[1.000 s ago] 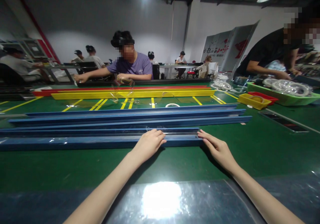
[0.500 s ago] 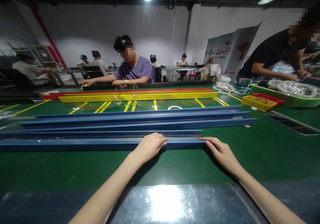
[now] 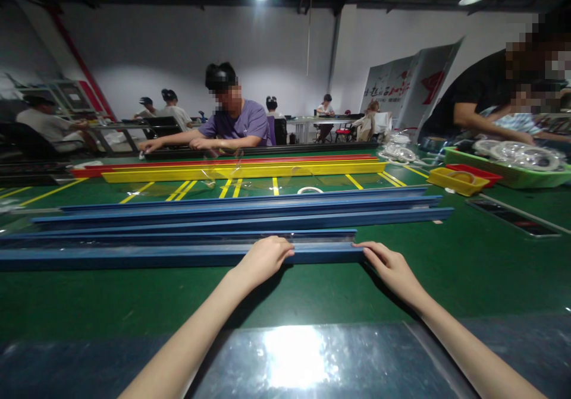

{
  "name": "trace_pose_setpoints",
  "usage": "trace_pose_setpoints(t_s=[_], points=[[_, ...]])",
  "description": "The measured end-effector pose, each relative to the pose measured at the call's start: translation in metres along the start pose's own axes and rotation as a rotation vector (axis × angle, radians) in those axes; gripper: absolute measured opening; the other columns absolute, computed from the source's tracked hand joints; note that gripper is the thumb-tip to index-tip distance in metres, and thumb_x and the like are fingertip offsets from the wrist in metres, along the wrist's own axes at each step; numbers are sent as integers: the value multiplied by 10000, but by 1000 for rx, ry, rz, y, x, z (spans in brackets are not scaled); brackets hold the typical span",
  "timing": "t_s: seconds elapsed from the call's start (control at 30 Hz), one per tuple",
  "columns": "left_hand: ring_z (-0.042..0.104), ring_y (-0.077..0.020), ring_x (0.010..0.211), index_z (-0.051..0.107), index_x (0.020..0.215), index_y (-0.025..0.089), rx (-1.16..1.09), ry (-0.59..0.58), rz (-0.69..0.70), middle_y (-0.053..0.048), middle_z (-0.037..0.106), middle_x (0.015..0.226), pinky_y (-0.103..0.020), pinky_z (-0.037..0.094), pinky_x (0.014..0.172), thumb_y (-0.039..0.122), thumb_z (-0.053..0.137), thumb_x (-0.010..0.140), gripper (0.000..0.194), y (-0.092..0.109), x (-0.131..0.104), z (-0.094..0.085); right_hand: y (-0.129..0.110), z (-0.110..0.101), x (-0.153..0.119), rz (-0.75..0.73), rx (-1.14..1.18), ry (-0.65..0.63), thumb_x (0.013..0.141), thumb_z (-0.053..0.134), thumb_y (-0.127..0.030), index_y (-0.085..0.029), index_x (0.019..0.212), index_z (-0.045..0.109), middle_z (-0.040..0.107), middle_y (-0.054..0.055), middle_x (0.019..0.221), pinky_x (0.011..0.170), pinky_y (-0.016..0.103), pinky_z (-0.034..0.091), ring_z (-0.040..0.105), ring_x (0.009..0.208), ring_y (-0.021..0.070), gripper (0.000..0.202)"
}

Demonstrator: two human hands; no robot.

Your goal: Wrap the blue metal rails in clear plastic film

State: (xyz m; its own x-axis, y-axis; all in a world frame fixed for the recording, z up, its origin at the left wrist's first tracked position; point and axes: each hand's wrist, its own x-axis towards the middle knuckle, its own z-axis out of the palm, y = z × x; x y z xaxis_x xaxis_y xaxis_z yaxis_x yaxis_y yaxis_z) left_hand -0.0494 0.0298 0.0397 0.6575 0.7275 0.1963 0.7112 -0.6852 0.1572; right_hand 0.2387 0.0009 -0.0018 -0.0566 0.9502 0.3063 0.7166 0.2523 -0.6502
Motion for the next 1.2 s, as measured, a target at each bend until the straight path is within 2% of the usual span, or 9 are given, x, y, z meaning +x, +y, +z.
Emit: trace_pose_setpoints(t_s=[0.67,0.97,1.2], points=[[589,-179,794,626,842,177,3,-12,-49,-42,652,842,-254,422,687,264,381,862,261,1,0,0,1,-1,0,48,-18,-16,786,372,-459,-229,885,598,647,32,912,795,287,406,572,875,190,337],[589,-185,809,622,876,181,30,-1,-49,-49,652,871,-261,426,694,260,372,863,263,1,0,2,-2,-2,1,39,-37,12,776,380,-481,-227,830,602,656,34,845,742,296,433,589,801,200,342],[576,-182,824,611,888,178,45,-17,-49,-47,645,881,-263,426,707,262,369,865,257,2,0,1,-2,-2,1,27,-38,4,784,377,-469,-225,855,602,655,30,861,755,284,427,584,824,194,339]])
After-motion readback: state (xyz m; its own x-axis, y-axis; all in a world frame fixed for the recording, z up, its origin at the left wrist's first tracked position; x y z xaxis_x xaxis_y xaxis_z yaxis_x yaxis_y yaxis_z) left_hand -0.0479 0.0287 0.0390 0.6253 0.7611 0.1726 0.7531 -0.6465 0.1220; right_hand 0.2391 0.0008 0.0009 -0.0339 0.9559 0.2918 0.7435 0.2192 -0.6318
